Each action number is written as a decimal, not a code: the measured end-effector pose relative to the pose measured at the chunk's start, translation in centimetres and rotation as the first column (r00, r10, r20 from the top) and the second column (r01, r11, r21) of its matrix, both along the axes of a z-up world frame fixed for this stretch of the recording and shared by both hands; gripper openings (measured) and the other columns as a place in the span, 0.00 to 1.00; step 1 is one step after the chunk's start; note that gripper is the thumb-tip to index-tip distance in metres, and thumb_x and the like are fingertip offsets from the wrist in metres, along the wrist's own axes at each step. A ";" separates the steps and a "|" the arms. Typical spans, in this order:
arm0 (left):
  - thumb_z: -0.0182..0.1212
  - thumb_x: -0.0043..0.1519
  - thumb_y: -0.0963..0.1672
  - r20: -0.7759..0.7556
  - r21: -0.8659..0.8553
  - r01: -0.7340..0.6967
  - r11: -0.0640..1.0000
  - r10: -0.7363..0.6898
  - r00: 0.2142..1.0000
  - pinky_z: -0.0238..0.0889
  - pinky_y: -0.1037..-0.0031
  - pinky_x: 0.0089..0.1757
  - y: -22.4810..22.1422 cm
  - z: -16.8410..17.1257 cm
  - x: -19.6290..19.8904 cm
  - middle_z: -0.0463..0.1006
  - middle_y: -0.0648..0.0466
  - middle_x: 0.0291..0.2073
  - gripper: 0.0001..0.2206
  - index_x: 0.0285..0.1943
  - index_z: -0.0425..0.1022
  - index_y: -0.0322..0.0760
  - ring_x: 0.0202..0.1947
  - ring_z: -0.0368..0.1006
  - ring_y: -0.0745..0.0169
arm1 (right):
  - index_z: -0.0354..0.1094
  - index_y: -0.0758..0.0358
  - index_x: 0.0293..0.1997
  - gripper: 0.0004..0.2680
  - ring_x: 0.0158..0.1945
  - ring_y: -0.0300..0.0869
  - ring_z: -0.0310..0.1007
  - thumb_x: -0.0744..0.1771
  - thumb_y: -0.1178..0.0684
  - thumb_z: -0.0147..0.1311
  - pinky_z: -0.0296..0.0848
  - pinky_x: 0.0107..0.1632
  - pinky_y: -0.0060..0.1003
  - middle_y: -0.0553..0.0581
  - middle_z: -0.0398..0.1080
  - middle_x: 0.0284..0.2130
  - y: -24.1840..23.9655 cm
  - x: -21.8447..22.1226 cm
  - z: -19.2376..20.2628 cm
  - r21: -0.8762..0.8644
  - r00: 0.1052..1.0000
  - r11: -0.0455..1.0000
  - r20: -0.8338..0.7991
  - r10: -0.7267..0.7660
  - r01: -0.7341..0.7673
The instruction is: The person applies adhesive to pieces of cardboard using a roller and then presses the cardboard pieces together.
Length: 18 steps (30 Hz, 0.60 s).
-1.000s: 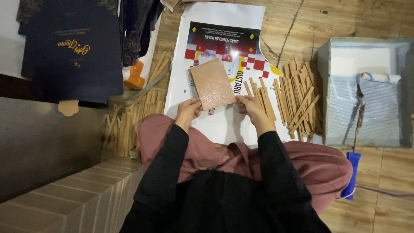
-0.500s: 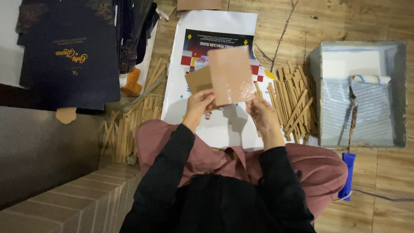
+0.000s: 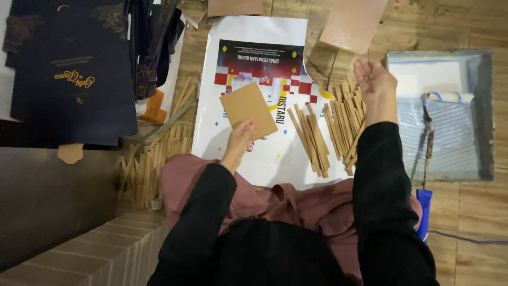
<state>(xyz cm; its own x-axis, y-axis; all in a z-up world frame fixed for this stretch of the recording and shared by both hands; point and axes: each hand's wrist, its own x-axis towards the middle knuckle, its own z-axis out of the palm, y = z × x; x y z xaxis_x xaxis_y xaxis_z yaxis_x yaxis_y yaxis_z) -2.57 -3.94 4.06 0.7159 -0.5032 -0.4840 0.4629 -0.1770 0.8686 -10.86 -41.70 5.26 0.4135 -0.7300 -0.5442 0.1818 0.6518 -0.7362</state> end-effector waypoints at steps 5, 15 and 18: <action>0.53 0.57 0.46 0.073 0.149 -0.103 0.983 0.093 0.993 0.64 0.67 0.42 3.3 -6.7 0.9 0.69 0.49 0.47 0.16 0.54 0.68 0.44 0.45 0.68 0.57 | 0.59 0.68 0.51 0.11 0.39 0.45 0.77 0.66 0.55 0.41 0.79 0.46 0.37 0.59 0.73 0.35 7.1 -3.1 -1.4 -0.032 0.987 0.996 -0.144 0.077 -0.083; 0.57 0.53 0.39 0.799 0.013 -0.214 0.977 0.118 0.590 0.65 0.67 0.38 4.5 3.5 -0.5 0.70 0.49 0.39 0.11 0.45 0.70 0.37 0.41 0.68 0.48 | 0.64 0.66 0.49 0.11 0.29 0.45 0.73 0.63 0.59 0.47 0.76 0.34 0.38 0.63 0.70 0.28 22.2 -5.3 -2.6 -0.301 0.869 0.817 -0.227 0.439 -0.491; 0.59 0.53 0.40 0.988 -0.018 -0.279 0.960 0.060 0.144 0.59 0.62 0.46 7.4 15.2 0.6 0.68 0.47 0.42 0.13 0.47 0.71 0.37 0.45 0.65 0.47 | 0.67 0.64 0.46 0.08 0.28 0.42 0.72 0.64 0.58 0.45 0.73 0.30 0.31 0.61 0.71 0.26 23.6 -6.7 -4.1 -0.472 0.761 0.599 -0.444 0.472 -0.647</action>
<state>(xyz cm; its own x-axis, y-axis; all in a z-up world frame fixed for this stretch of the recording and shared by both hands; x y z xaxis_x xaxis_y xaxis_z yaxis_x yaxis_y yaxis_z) -1.95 3.47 19.25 0.7031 -0.3082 0.6408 -0.7086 -0.3791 0.5951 -17.52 -18.07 1.15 0.7639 -0.5936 -0.2531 -0.3147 -0.0002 -0.9492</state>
